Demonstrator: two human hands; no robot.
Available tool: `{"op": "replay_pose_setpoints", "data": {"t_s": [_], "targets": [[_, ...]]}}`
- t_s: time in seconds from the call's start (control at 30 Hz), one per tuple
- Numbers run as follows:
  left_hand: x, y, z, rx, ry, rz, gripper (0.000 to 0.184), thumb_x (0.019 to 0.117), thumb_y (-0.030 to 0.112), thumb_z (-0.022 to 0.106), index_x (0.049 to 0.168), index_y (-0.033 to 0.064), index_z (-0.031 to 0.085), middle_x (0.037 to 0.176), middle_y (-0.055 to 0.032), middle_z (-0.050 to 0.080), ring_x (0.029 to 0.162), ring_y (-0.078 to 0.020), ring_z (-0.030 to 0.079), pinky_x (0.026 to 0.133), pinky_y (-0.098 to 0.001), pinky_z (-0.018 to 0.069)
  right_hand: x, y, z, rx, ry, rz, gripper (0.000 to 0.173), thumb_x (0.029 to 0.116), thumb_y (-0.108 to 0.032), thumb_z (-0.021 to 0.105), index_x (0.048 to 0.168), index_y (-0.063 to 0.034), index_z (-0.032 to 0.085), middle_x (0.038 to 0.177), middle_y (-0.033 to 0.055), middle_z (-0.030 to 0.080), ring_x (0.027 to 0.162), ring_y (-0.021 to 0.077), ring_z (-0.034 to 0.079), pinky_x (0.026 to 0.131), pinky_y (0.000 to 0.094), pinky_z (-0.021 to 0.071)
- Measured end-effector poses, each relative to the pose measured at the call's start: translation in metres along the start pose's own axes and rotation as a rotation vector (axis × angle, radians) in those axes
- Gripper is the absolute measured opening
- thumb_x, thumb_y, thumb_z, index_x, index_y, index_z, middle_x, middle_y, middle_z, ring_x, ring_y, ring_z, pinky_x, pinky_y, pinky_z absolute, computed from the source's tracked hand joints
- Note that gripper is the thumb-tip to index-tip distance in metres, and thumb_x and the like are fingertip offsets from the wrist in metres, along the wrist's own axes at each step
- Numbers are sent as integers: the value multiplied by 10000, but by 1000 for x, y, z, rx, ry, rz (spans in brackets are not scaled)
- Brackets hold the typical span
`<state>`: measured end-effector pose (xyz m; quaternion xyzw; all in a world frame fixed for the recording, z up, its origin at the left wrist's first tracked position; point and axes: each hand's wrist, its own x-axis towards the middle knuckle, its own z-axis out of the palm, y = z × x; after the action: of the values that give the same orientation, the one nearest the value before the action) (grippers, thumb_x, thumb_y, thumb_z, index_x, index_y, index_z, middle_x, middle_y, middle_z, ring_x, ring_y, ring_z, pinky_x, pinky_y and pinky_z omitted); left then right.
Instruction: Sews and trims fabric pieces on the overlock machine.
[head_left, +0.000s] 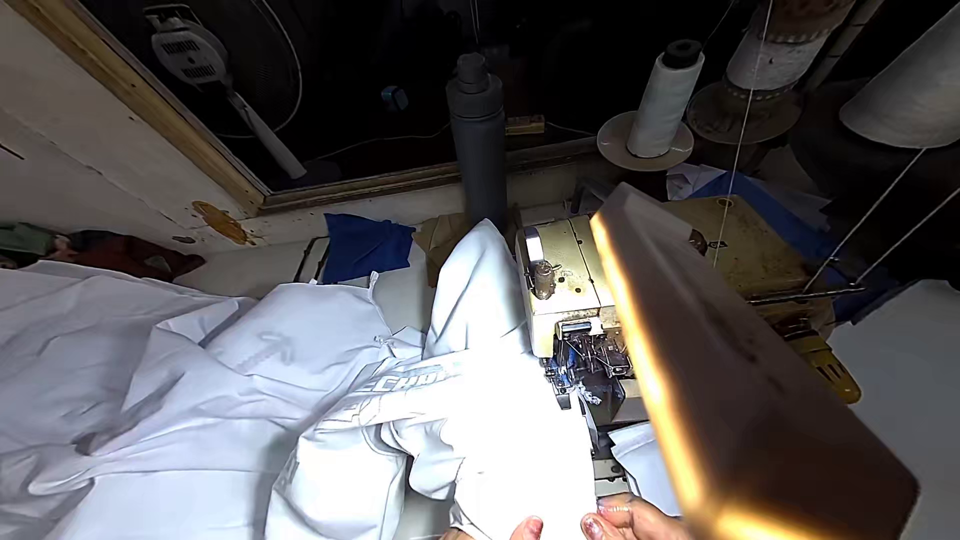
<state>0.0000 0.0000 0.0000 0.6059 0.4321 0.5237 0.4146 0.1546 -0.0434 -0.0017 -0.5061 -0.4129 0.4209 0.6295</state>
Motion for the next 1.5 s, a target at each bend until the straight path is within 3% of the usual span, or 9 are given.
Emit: {"op": "replay_pose_setpoints", "data": {"t_s": [0.1, 0.27, 0.47, 0.7, 1.0, 1.1, 1.2, 1.4, 1.5], "targets": [[13, -2, -7, 206, 46, 203, 232, 893, 163, 751, 740, -1, 696, 693, 15, 690, 759, 60, 652, 768, -136, 527, 2, 3, 1, 3, 35, -12, 88, 899, 57, 646, 931, -1, 704, 765, -78, 732, 698, -15, 690, 675, 220, 602], [40, -4, -18, 438, 39, 369, 169, 934, 231, 714, 825, 103, 700, 816, 32, 698, 975, -24, 605, 1008, -209, 388, 17, -5, 9, 72, 94, 35, 149, 900, 99, 612, 937, -10, 707, 749, -44, 753, 674, 37, 727, 640, 237, 625], [82, -11, -3, 735, 169, 527, 200, 895, 335, 685, 890, 136, 669, 890, -25, 683, 970, -145, 604, 946, -306, 401, 49, -14, 13, 122, 146, 247, 353, 908, 40, 598, 628, -169, 551, 533, -39, 652, 423, -1, 585, 383, 146, 431], [103, -11, -5, 832, -297, 723, 345, 1036, 371, 476, 1137, 288, 795, 1254, 25, 741, 1380, -332, 547, 1134, -742, 231, 69, -13, 8, 147, 82, 293, 358, 880, 24, 582, 589, -177, 522, 498, -23, 629, 393, 7, 571, 356, 146, 409], [118, -8, 1, 1010, -230, 583, 441, 967, 599, 523, 1137, 303, 803, 1300, -24, 716, 1269, -315, 625, 930, -540, 523, 62, -11, -5, 186, 145, 258, 323, 959, 2, 561, 675, -152, 559, 536, -13, 655, 423, 26, 602, 393, 149, 460], [112, -4, 3, 1065, -132, 490, 434, 981, 516, 532, 1149, 217, 798, 1185, -79, 735, 1047, -308, 698, 787, -484, 568, 51, -14, -13, 179, 135, 195, 331, 971, 4, 568, 685, -158, 604, 562, -27, 672, 446, 17, 612, 413, 145, 477], [99, 16, -7, 1144, -83, 452, 243, 867, 283, 606, 891, 136, 798, 848, -68, 720, 718, -247, 709, 631, -424, 566, 41, -23, -16, 35, 50, 105, 287, 981, -11, 574, 742, -160, 627, 615, -90, 679, 504, -19, 621, 463, 146, 504], [54, 64, -17, 1020, -519, 197, 259, 907, 182, 636, 710, 19, 675, 628, -129, 647, 546, -307, 659, 448, -463, 480, 36, -13, -15, -473, -346, -290, 463, 1122, -304, 401, 1273, 35, 678, 984, 150, 768, 826, 165, 749, 749, 319, 617], [44, 50, 2, 820, -730, 143, 267, 955, 151, 610, 767, -17, 697, 792, -171, 717, 729, -337, 717, 654, -506, 552, 36, -4, -16, -591, -196, -385, 298, 1034, -110, 512, 963, 31, 764, 859, 147, 770, 791, 158, 746, 739, 279, 588]]}}
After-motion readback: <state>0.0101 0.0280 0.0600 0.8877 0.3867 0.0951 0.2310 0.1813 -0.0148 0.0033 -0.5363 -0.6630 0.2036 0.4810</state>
